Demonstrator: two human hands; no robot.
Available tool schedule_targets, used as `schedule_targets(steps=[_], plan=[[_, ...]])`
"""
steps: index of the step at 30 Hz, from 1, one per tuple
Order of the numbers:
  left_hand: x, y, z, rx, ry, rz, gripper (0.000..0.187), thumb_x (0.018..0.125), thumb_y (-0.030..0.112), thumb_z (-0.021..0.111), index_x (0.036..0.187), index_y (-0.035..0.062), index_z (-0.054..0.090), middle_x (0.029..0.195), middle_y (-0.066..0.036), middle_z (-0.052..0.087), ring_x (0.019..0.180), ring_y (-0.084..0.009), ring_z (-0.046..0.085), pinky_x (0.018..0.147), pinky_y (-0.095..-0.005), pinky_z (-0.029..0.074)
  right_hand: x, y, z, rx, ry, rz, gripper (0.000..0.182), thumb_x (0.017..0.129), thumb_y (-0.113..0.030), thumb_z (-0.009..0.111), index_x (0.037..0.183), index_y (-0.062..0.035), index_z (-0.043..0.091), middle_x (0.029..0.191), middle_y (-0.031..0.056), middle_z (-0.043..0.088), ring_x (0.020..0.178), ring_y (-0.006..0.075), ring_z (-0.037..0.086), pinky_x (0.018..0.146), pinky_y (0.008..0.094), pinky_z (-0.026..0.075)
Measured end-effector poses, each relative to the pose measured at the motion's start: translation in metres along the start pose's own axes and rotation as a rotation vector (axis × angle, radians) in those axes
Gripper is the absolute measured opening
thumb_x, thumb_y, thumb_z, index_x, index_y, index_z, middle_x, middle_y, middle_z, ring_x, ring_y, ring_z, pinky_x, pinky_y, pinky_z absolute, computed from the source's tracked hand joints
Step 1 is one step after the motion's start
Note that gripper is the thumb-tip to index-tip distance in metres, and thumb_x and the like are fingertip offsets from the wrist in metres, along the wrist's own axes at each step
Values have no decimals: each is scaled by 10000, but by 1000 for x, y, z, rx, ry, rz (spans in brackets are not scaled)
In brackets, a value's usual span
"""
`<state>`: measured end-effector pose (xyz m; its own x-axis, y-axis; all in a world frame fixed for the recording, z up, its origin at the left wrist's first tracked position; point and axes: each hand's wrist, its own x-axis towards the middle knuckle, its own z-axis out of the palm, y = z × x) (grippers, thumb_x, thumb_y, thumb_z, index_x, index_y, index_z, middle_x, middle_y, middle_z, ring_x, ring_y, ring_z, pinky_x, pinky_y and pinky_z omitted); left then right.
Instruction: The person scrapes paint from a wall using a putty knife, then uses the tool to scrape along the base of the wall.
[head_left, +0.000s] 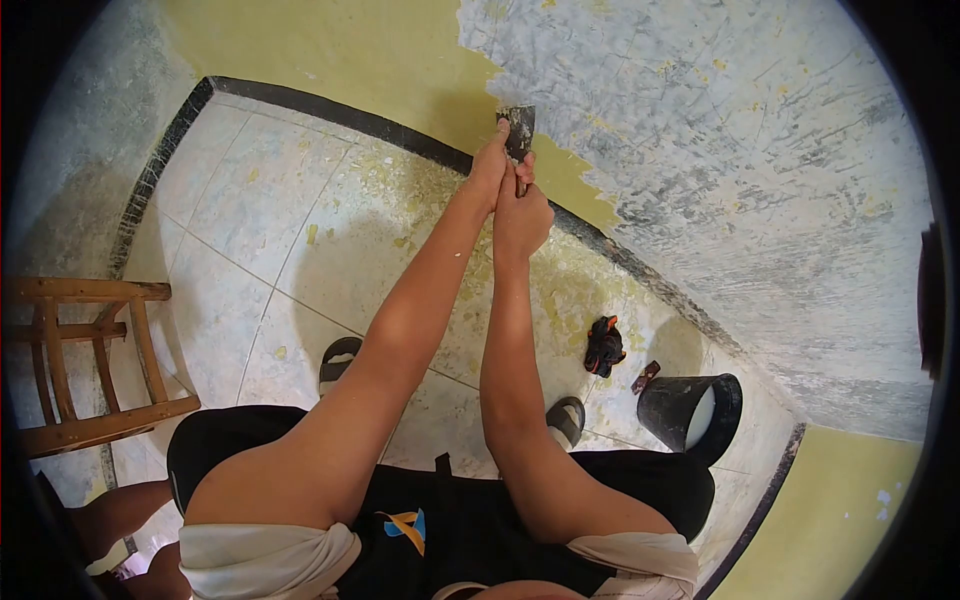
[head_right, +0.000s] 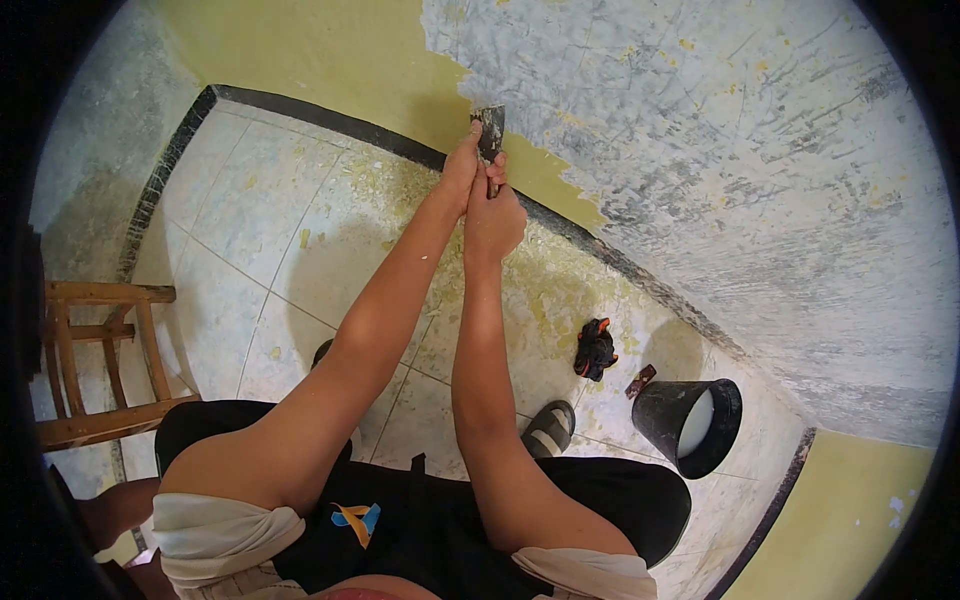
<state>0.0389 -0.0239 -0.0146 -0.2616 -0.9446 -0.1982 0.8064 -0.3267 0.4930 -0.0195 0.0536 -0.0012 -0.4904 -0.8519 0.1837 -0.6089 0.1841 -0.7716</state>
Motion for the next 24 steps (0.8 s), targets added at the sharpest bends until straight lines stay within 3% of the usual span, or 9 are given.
schedule_targets(steps=[3, 8, 12, 15, 18, 20, 21, 24], plan=[[3, 0, -2, -11, 48, -15, 473, 1087, 495, 376, 1023, 46, 507, 686, -108, 553, 518, -175, 456, 513, -329, 447, -1, -2, 0, -2, 59, -38, 485, 901, -531, 676, 885, -52, 749, 826, 203, 730, 785, 416, 710, 701, 490, 556], [11, 1, -7, -115, -55, 2, 485, 1077, 509, 405, 1050, 35, 505, 690, -108, 547, 522, -176, 445, 522, -328, 438, 4, -7, 0, 26, 73, -94, 460, 901, -524, 679, 904, -69, 749, 831, 189, 734, 792, 414, 710, 704, 495, 555], [13, 3, -8, -209, 47, -79, 505, 1066, 532, 424, 1052, 36, 519, 694, -105, 546, 531, -175, 450, 517, -329, 434, 8, -10, -2, 56, 65, -123, 447, 892, -514, 687, 903, -71, 752, 829, 186, 734, 800, 409, 711, 709, 490, 556], [15, 5, -8, -212, -47, -60, 529, 1049, 543, 459, 1055, 19, 525, 699, -101, 550, 547, -176, 465, 527, -331, 440, 12, -13, -4, -61, 26, -75, 431, 888, -504, 686, 890, -79, 759, 836, 178, 737, 808, 402, 712, 708, 481, 558], [19, 23, -9, -153, 104, 19, 574, 1036, 576, 457, 963, 12, 536, 680, -81, 530, 554, -174, 460, 541, -332, 444, 20, -36, -8, -134, -100, -129, 437, 888, -507, 679, 875, -78, 762, 836, 177, 737, 801, 400, 710, 702, 482, 557], [24, 48, -20, -280, -74, 95, 530, 1063, 531, 407, 884, 43, 508, 659, -50, 480, 555, -156, 431, 534, -299, 412, 30, -55, -3, -166, -175, -154, 488, 880, -538, 670, 904, -60, 764, 854, 190, 736, 826, 406, 711, 715, 487, 559], [20, 55, -18, -269, -78, 104, 530, 1063, 531, 407, 884, 43, 508, 659, -50, 480, 555, -156, 431, 534, -299, 412, 34, -65, 1, -194, -238, -186, 541, 872, -570, 662, 933, -43, 766, 873, 204, 736, 852, 412, 712, 729, 492, 560], [16, 67, -11, -341, -52, 109, 565, 1058, 559, 386, 819, 60, 499, 602, -41, 442, 546, -158, 432, 528, -320, 417, 25, -61, 13, -119, -164, -222, 484, 889, -527, 662, 894, -53, 761, 845, 193, 733, 821, 391, 715, 717, 475, 563]])
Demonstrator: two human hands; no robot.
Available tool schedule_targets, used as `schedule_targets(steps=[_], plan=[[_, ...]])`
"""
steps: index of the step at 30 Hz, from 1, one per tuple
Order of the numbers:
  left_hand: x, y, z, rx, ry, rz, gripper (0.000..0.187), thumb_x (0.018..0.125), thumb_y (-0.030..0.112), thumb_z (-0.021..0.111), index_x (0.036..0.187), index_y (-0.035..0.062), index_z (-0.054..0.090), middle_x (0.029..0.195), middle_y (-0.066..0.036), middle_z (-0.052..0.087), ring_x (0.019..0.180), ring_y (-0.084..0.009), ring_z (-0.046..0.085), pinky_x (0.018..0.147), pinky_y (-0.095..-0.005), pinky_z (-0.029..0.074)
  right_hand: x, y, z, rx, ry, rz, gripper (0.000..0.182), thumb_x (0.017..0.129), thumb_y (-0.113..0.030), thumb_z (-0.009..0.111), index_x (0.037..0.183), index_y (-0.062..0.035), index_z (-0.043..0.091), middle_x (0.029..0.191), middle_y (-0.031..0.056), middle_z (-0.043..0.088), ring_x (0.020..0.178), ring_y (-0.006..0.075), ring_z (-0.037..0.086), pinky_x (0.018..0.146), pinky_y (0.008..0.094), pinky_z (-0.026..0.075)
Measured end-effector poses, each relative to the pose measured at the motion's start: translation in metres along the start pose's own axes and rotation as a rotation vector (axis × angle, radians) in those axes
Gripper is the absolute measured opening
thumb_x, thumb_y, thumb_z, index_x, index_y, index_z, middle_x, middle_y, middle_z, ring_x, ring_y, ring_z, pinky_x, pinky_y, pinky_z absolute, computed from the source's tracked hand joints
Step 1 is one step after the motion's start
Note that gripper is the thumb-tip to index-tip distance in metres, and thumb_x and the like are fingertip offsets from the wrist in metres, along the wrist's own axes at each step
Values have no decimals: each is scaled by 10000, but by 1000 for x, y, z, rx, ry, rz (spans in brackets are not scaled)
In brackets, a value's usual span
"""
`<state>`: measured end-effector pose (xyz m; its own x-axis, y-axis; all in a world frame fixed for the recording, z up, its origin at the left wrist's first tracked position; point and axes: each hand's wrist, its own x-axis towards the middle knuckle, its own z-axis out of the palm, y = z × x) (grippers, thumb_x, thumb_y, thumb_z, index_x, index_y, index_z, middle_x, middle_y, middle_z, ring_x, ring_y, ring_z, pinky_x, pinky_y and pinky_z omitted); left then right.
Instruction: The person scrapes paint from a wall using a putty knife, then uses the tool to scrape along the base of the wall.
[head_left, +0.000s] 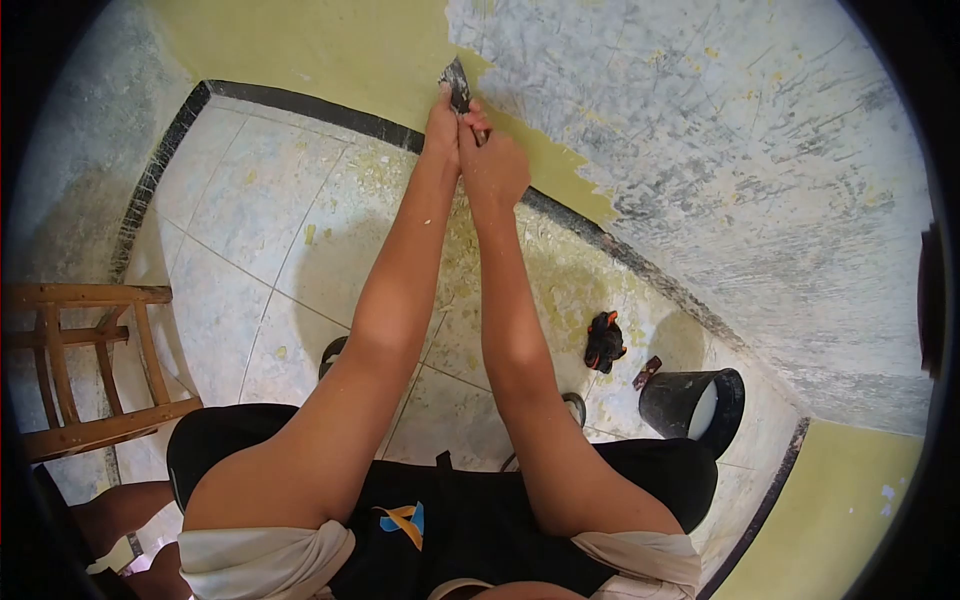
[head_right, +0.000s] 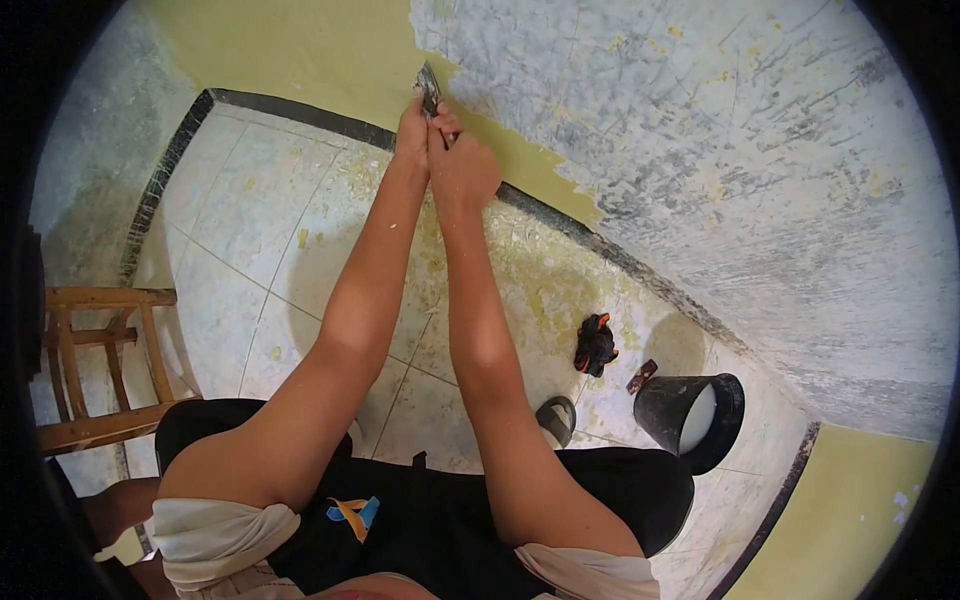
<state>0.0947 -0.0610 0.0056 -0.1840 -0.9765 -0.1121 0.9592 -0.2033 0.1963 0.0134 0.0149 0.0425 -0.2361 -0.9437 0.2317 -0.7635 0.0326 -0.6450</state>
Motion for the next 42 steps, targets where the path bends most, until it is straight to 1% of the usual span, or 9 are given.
schedule_targets(steps=[7, 9, 11, 16, 18, 21, 24, 37, 42], plan=[[-27, -10, 7, 574, 213, 63, 694, 1040, 624, 351, 750, 41, 594, 563, -54, 517, 486, -184, 494, 471, -324, 428, -14, 20, 29, 371, 112, -48, 445, 939, -428, 660, 977, 8, 743, 915, 212, 739, 840, 413, 710, 735, 454, 555], [-32, -18, 4, 700, 241, 105, 697, 1042, 613, 358, 756, 31, 613, 579, -70, 560, 468, -184, 514, 463, -322, 438, -27, 23, 39, 634, 339, -94, 437, 969, -373, 644, 973, 57, 726, 884, 253, 726, 833, 435, 706, 726, 435, 543], [-30, -26, -10, 803, 267, 127, 634, 1041, 593, 404, 823, 32, 604, 561, -80, 559, 449, -182, 527, 439, -313, 437, -34, 43, 49, 564, 192, 24, 453, 980, -362, 633, 951, 82, 715, 851, 272, 714, 815, 428, 712, 712, 431, 534], [-40, -34, -14, 830, 271, 129, 564, 1044, 530, 466, 844, 27, 623, 580, -89, 583, 426, -171, 518, 424, -314, 434, -48, 55, 68, 522, 52, 218, 506, 1008, -345, 605, 881, 139, 679, 737, 294, 680, 707, 352, 720, 656, 409, 511], [-38, -31, -15, 835, 281, 139, 531, 1051, 488, 482, 846, 21, 630, 587, -97, 595, 415, -167, 512, 411, -317, 432, -49, 56, 76, 625, 108, 224, 488, 1021, -315, 597, 866, 143, 658, 687, 242, 664, 631, 223, 668, 618, 387, 491], [-33, -27, -16, 920, 285, 55, 528, 1048, 486, 498, 857, 11, 624, 598, -108, 600, 406, -163, 503, 403, -315, 423, -44, 59, 91, 677, 133, 243, 472, 1021, -294, 605, 845, 143, 639, 643, 197, 626, 615, 144, 584, 599, 367, 473], [-31, -25, -14, 933, 215, 143, 532, 1041, 494, 516, 864, 5, 624, 598, -110, 597, 404, -162, 499, 404, -313, 422, -41, 60, 108, 795, 265, 108, 431, 1020, -267, 611, 858, 131, 643, 641, 178, 619, 632, 117, 556, 599, 364, 468], [-31, -18, -9, 935, 219, 129, 540, 1034, 501, 527, 861, 1, 637, 605, -94, 604, 413, -150, 502, 393, -298, 405, -38, 56, 107, 826, 176, 167, 336, 1029, -202, 587, 975, 106, 708, 704, 163, 672, 661, 112, 594, 616, 334, 479], [-19, -1, 10, 959, 183, 222, 585, 1038, 517, 493, 803, 4, 649, 611, -104, 630, 437, -152, 535, 412, -297, 419, -11, 27, 83, 792, 185, 52, 284, 1014, -171, 615, 973, 104, 674, 713, 77, 637, 666, 125, 542, 655, 301, 483]])
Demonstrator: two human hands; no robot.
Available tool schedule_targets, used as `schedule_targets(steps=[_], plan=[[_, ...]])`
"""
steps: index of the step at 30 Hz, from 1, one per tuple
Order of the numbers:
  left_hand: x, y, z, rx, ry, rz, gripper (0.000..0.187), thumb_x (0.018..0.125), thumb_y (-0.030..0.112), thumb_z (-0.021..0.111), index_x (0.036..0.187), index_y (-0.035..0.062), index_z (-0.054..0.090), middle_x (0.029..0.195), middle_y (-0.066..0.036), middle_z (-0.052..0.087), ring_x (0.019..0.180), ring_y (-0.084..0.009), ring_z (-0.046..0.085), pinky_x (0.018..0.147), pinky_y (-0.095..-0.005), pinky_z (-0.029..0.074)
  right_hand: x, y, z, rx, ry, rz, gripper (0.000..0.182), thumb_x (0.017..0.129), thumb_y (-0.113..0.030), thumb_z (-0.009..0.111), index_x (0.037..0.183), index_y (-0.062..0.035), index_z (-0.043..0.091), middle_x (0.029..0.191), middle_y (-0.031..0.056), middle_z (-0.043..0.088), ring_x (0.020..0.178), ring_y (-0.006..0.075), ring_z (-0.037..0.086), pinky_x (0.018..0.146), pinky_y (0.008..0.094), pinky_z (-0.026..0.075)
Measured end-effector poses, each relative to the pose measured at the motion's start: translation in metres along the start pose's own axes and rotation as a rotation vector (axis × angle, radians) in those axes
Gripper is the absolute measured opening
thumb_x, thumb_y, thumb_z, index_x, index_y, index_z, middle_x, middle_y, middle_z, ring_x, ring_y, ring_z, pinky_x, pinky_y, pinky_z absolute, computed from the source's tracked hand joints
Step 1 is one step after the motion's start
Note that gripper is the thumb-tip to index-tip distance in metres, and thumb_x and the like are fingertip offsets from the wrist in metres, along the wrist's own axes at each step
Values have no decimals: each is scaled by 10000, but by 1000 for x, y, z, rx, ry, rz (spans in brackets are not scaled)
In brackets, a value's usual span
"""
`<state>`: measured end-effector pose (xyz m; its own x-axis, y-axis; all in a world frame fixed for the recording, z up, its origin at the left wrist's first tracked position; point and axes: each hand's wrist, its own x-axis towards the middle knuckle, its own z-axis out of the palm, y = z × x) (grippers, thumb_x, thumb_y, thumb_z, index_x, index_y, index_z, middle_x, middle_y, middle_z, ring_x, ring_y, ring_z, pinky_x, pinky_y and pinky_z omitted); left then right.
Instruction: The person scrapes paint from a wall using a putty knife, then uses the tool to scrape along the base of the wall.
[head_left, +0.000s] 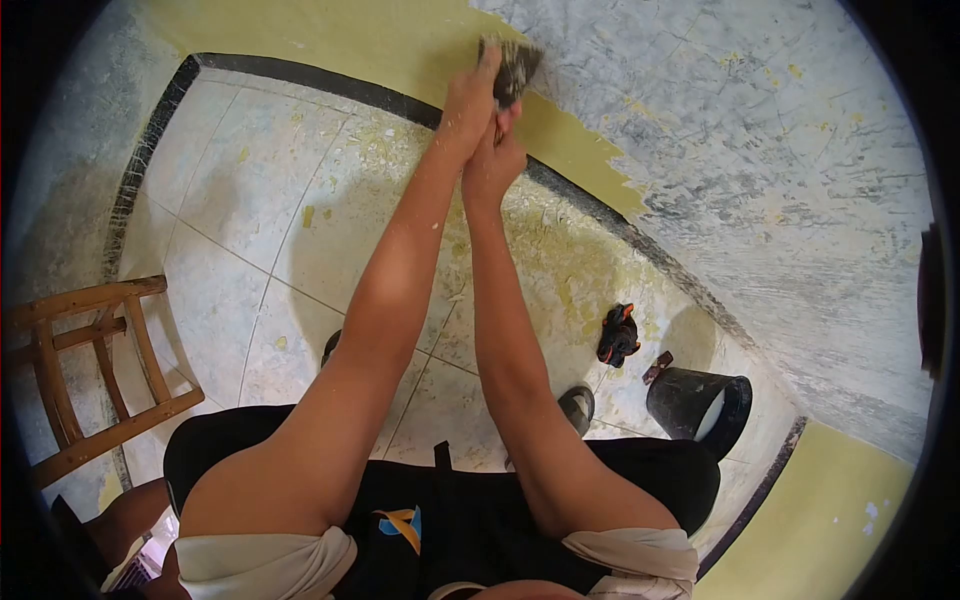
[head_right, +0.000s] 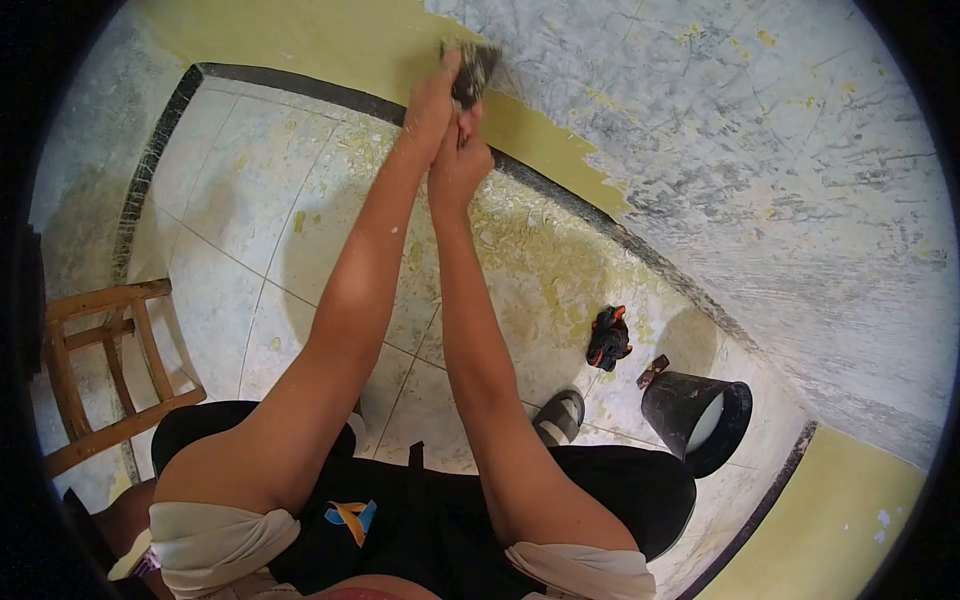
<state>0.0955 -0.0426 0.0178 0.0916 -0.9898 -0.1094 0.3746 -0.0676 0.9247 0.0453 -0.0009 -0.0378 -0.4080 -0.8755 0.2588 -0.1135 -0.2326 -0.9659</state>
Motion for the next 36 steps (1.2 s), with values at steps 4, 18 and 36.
schedule_targets(steps=[4, 18, 36], plan=[[-6, 42, 6, 79, 31, 18, 611, 1020, 556, 502, 782, 12, 646, 596, -109, 622, 437, -156, 536, 435, -309, 439, 11, -10, 20, -33, 54, -53, 276, 1005, -171, 632, 1047, 102, 640, 762, 92, 630, 692, 130, 523, 691, 284, 481], [-12, 12, 12, 53, 14, -166, 619, 1028, 555, 487, 773, 12, 644, 586, -99, 607, 427, -155, 515, 429, -317, 436, -11, -23, -18, -61, -23, 220, 321, 1036, -207, 589, 826, 34, 555, 740, 22, 570, 720, 75, 485, 691, 262, 450], [-23, 37, 14, 251, -48, -24, 605, 1008, 545, 537, 770, 2, 655, 611, -96, 625, 462, -151, 536, 437, -308, 428, -9, -10, 15, 280, 211, -148, 261, 1052, -221, 577, 898, -14, 543, 664, -13, 514, 572, 53, 438, 526, 262, 384]])
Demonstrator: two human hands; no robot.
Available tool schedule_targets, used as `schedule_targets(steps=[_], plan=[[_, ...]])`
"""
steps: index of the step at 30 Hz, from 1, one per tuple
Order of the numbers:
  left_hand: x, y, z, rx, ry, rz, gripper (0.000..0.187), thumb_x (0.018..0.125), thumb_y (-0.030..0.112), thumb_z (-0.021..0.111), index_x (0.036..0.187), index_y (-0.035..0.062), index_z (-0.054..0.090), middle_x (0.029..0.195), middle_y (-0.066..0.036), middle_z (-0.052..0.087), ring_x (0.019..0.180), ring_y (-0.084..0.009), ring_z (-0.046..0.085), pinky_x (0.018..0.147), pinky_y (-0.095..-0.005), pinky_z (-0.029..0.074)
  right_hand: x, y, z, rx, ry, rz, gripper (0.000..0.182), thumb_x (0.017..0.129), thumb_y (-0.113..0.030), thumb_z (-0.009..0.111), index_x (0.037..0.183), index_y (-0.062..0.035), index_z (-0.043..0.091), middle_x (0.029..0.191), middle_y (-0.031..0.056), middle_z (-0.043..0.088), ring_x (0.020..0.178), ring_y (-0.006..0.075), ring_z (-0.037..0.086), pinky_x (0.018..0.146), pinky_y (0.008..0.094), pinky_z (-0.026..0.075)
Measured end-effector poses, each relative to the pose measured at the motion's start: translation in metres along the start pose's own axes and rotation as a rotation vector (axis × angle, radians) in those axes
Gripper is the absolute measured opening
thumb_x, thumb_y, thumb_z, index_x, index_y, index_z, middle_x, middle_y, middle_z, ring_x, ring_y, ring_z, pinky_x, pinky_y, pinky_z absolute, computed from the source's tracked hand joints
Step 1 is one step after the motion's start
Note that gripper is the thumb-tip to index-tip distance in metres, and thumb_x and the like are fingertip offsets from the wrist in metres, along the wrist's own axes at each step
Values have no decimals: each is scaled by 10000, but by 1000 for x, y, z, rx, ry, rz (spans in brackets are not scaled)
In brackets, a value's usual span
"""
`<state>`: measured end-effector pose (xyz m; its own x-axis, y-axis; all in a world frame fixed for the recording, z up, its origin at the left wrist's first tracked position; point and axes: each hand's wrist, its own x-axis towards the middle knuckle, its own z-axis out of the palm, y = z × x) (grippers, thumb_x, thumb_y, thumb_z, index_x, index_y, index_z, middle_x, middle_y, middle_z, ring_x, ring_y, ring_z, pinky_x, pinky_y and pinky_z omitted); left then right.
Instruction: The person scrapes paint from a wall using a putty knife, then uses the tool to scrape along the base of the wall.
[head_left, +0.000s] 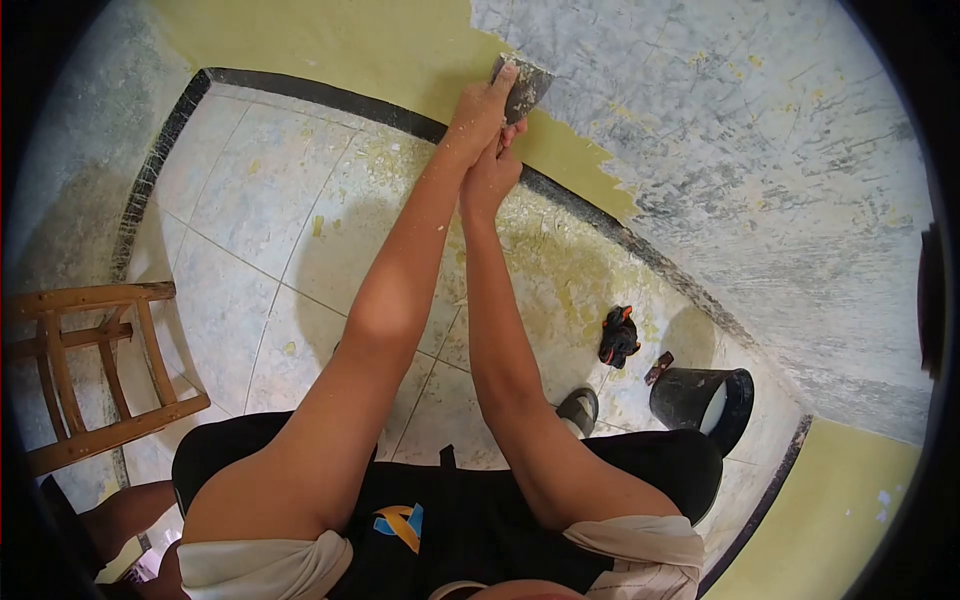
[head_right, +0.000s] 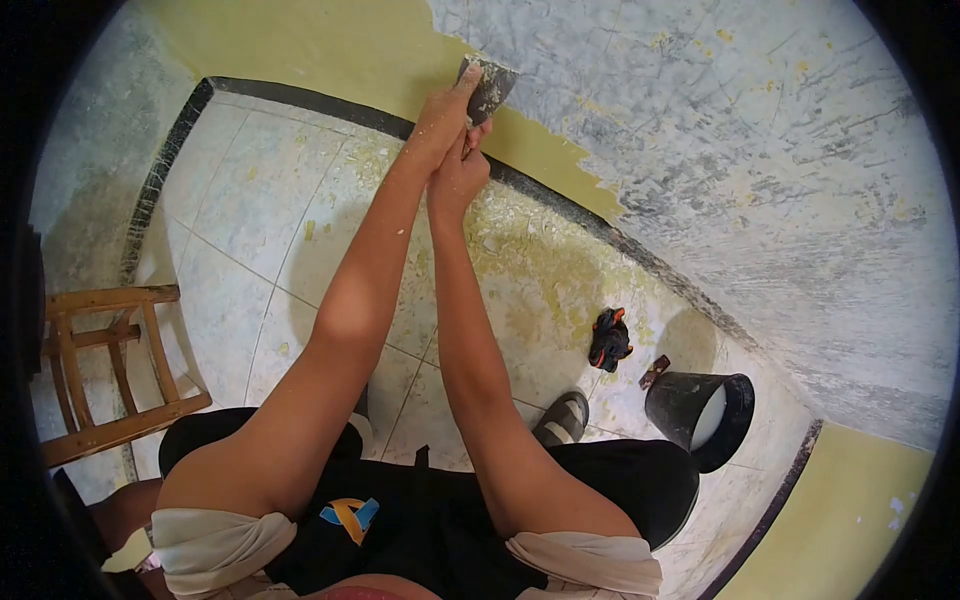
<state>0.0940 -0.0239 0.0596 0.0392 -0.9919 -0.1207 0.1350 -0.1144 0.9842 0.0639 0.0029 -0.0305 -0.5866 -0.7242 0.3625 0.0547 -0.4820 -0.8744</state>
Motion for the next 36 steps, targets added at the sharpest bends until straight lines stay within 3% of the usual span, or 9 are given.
schedule_targets(steps=[1, 3, 6, 13, 22, 24, 28, 31, 36], plan=[[4, -6, 2, -61, -9, 8, 633, 1018, 546, 508, 733, -2, 648, 585, -95, 616, 446, -152, 538, 435, -311, 433, 2, -16, 0, 7, -2, -4, 261, 1052, -221, 577, 898, -14, 543, 664, -13, 514, 572, 53, 438, 526, 262, 384], [7, -11, 2, -124, -20, 19, 665, 1029, 547, 479, 696, -6, 642, 560, -94, 607, 429, -153, 540, 434, -314, 439, 2, -48, -13, -32, -184, 350, 177, 1050, -145, 552, 1085, 24, 512, 942, -3, 474, 863, 70, 449, 817, 201, 389], [4, -6, 7, -75, 1, 31, 658, 1029, 539, 485, 697, -7, 643, 560, -98, 607, 426, -153, 531, 428, -317, 433, 4, -43, -15, -98, -172, 326, 176, 1051, -146, 550, 1066, 24, 508, 951, -2, 478, 869, 77, 450, 826, 206, 392], [5, -7, 2, -24, 25, 35, 646, 1030, 530, 496, 692, -2, 641, 557, -90, 606, 423, -151, 528, 414, -317, 423, -2, -38, -10, -15, -177, 406, 169, 1054, -134, 549, 1079, 22, 491, 950, -2, 466, 883, 74, 440, 820, 203, 386], [5, 2, -1, -70, -33, 25, 660, 988, 616, 531, 777, 1, 648, 606, -95, 615, 456, -145, 529, 447, -312, 436, 10, -25, -5, 4, -148, 301, 185, 1043, -144, 572, 1031, 30, 509, 951, -2, 482, 852, 73, 426, 805, 201, 396], [7, 15, 1, -82, -20, 14, 666, 987, 621, 526, 771, 3, 649, 604, -97, 614, 459, -147, 531, 448, -311, 436, 24, -30, -1, -123, -122, 106, 249, 1027, -159, 605, 960, 77, 560, 764, 20, 513, 689, 60, 424, 646, 239, 436], [16, 18, 4, -200, 6, 88, 690, 1014, 599, 480, 702, 4, 638, 580, -83, 611, 446, -146, 533, 451, -310, 439, 35, -18, 3, -207, -196, 49, 285, 1023, -171, 613, 914, 91, 596, 736, 25, 506, 674, 64, 420, 617, 254, 439], [16, -2, -2, -150, 3, 45, 670, 1016, 589, 484, 729, 5, 641, 585, -85, 611, 443, -148, 531, 439, -312, 434, 14, -23, -2, -184, -155, 150, 315, 1040, -195, 587, 842, 45, 541, 711, -5, 449, 721, 56, 409, 719, 226, 416], [10, -41, -3, -186, 9, -56, 607, 1022, 556, 512, 811, 3, 646, 579, -81, 601, 434, -150, 529, 409, -301, 416, -15, 15, -24, -139, -122, 435, 382, 1041, -222, 601, 741, 10, 555, 617, -18, 492, 579, 40, 435, 539, 230, 368]])
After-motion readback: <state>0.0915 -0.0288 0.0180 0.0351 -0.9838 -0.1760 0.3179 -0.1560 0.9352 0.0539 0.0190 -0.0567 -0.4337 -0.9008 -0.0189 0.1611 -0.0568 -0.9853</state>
